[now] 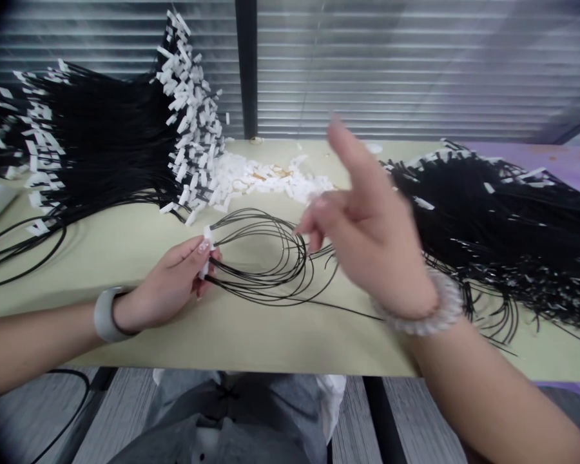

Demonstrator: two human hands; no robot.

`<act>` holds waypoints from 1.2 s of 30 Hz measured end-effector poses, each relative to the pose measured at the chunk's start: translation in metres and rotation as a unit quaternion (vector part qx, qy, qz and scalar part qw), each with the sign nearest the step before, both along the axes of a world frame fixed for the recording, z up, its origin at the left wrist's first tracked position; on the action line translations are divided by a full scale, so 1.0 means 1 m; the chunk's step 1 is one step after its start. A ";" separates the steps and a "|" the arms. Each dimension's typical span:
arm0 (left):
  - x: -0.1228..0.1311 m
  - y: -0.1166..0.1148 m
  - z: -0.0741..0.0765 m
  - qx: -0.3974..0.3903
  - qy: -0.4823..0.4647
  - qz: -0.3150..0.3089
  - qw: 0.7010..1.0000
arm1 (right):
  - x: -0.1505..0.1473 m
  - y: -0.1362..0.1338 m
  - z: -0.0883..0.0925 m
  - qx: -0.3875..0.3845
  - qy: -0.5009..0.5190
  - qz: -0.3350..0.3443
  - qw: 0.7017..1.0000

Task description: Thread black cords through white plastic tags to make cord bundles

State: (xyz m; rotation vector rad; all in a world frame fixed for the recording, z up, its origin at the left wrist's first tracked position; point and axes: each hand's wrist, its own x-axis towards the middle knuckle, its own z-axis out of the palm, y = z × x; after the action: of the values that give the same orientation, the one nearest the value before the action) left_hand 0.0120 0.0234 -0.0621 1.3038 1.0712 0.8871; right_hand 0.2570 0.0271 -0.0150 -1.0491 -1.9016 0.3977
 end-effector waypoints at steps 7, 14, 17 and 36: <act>0.000 -0.003 0.006 -0.026 0.034 -0.038 0.998 | -0.032 -0.014 -0.016 0.043 -0.217 0.007 0.975; -0.001 -0.004 0.005 -0.023 0.036 -0.073 0.996 | -0.037 -0.013 -0.023 0.090 -0.218 0.014 0.972; -0.001 -0.004 0.005 -0.014 0.043 -0.083 0.996 | -0.039 -0.013 -0.024 0.099 -0.211 0.022 0.972; -0.001 -0.003 0.005 -0.015 0.055 -0.106 0.993 | -0.029 -0.006 -0.030 0.266 -0.294 0.073 0.915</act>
State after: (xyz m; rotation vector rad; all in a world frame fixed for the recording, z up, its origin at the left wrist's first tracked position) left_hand 0.0109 0.0200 -0.0574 1.4264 1.0049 0.6436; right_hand 0.2278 0.0215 -0.0453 -0.6945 -2.4302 -0.3993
